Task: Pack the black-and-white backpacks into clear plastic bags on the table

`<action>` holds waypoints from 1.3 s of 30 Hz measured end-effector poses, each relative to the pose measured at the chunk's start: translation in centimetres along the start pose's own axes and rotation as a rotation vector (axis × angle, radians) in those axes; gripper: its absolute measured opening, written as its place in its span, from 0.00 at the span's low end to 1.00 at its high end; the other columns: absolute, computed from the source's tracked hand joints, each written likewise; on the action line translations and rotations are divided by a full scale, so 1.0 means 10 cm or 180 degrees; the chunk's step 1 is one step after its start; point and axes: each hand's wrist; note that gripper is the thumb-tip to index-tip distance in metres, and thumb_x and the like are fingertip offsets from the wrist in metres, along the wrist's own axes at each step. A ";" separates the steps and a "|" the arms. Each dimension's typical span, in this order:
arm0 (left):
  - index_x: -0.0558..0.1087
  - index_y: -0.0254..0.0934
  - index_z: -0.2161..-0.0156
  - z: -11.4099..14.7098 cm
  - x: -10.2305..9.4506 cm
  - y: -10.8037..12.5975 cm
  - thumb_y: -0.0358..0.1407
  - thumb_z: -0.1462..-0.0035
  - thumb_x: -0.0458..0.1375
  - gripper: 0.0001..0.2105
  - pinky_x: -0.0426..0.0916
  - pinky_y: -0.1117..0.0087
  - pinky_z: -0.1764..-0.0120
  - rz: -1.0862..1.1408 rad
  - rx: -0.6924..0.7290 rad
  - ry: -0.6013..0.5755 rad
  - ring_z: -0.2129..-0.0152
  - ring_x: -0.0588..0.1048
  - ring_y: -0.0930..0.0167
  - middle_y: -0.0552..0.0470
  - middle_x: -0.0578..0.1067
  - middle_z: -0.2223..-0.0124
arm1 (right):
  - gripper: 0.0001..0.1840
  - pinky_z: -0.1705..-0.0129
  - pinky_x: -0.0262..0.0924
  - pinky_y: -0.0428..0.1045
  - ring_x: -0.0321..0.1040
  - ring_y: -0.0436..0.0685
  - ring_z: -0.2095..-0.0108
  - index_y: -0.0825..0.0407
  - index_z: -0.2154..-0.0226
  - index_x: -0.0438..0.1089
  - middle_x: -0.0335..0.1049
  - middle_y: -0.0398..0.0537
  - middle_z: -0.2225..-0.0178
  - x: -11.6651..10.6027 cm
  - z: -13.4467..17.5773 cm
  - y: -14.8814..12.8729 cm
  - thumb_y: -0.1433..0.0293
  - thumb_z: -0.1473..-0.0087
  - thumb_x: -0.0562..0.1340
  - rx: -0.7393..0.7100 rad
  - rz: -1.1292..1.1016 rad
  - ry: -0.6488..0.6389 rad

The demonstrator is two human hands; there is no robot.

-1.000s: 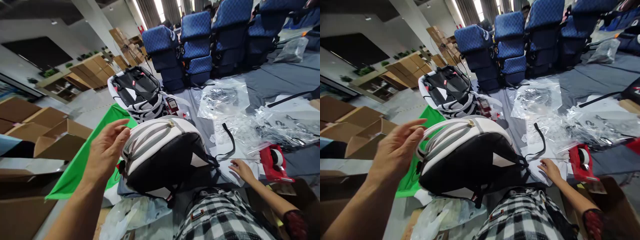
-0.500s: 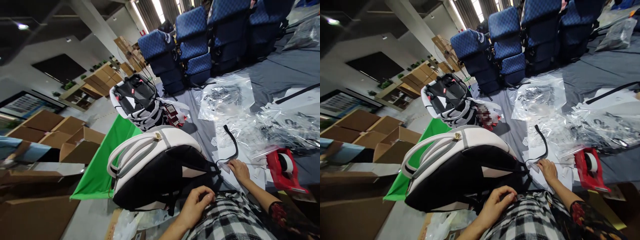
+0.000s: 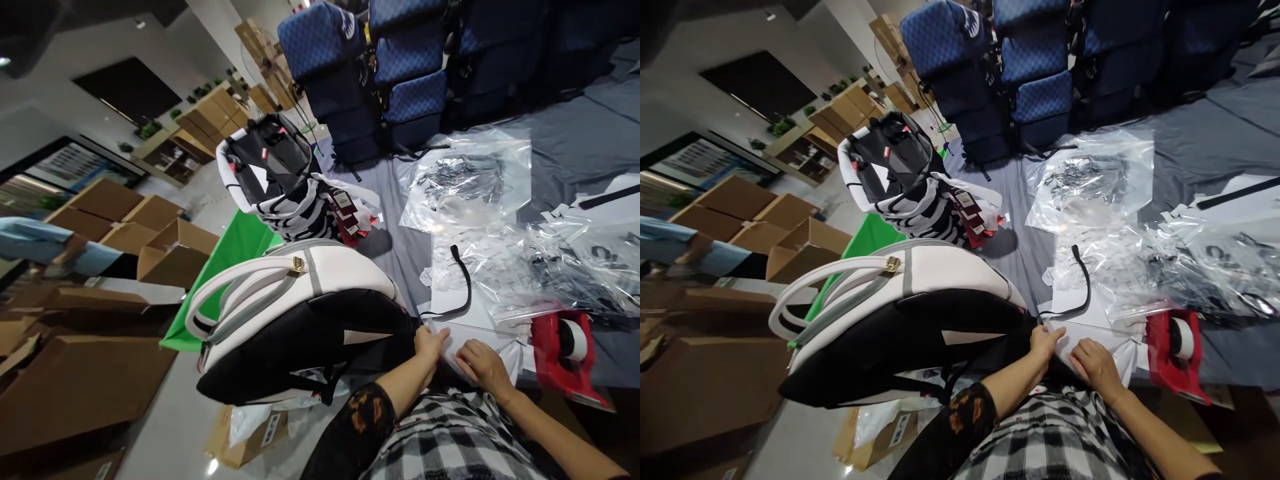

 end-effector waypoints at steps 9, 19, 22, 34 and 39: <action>0.78 0.40 0.65 0.43 -0.57 0.01 0.25 0.45 0.54 0.12 0.64 0.69 0.59 -0.1382 0.1950 -0.0827 0.67 0.72 0.67 0.52 0.77 0.67 | 0.29 0.45 0.67 0.61 0.70 0.65 0.45 0.45 0.38 0.63 0.72 0.57 0.46 -0.35 0.14 -0.25 0.53 0.37 0.58 0.0883 -0.0457 0.0807; 0.63 0.39 0.79 0.75 -1.11 0.26 0.43 0.40 0.56 0.17 0.54 0.69 0.72 -0.0912 0.3084 -0.0440 0.78 0.63 0.71 0.53 0.64 0.77 | 0.29 0.57 0.69 0.55 0.74 0.61 0.64 0.49 0.73 0.74 0.76 0.50 0.69 -0.97 -0.78 -0.63 0.39 0.49 0.63 0.0779 -0.1792 -0.0211; 0.51 0.41 0.82 0.79 -1.10 0.32 0.53 0.39 0.52 0.27 0.49 0.67 0.74 -0.0747 0.2887 -0.0258 0.81 0.56 0.73 0.56 0.55 0.80 | 0.30 0.64 0.67 0.53 0.72 0.60 0.70 0.48 0.71 0.75 0.76 0.50 0.72 -0.97 -0.73 -0.60 0.39 0.45 0.59 0.0832 -0.1604 -0.0113; 0.67 0.37 0.73 1.15 -1.42 0.45 0.38 0.43 0.59 0.10 0.53 0.72 0.74 -0.0894 0.2314 -0.1123 0.79 0.61 0.76 0.58 0.64 0.76 | 0.18 0.68 0.60 0.59 0.73 0.67 0.72 0.48 0.74 0.70 0.74 0.63 0.73 -1.28 -1.10 0.71 0.60 0.40 0.51 0.2598 0.0443 0.0504; 0.77 0.36 0.63 1.44 -1.68 0.50 0.40 0.33 0.55 0.12 0.65 0.73 0.63 -0.0832 0.3209 -0.0663 0.68 0.72 0.71 0.49 0.76 0.65 | 0.32 0.61 0.60 0.70 0.72 0.80 0.55 0.65 0.55 0.75 0.68 0.90 0.53 -1.71 -1.57 0.58 0.58 0.36 0.45 0.2444 0.0735 0.0711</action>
Point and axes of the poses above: each hand's wrist, its own z-axis away from the middle knuckle, its own x-axis out of the palm, y = z × x
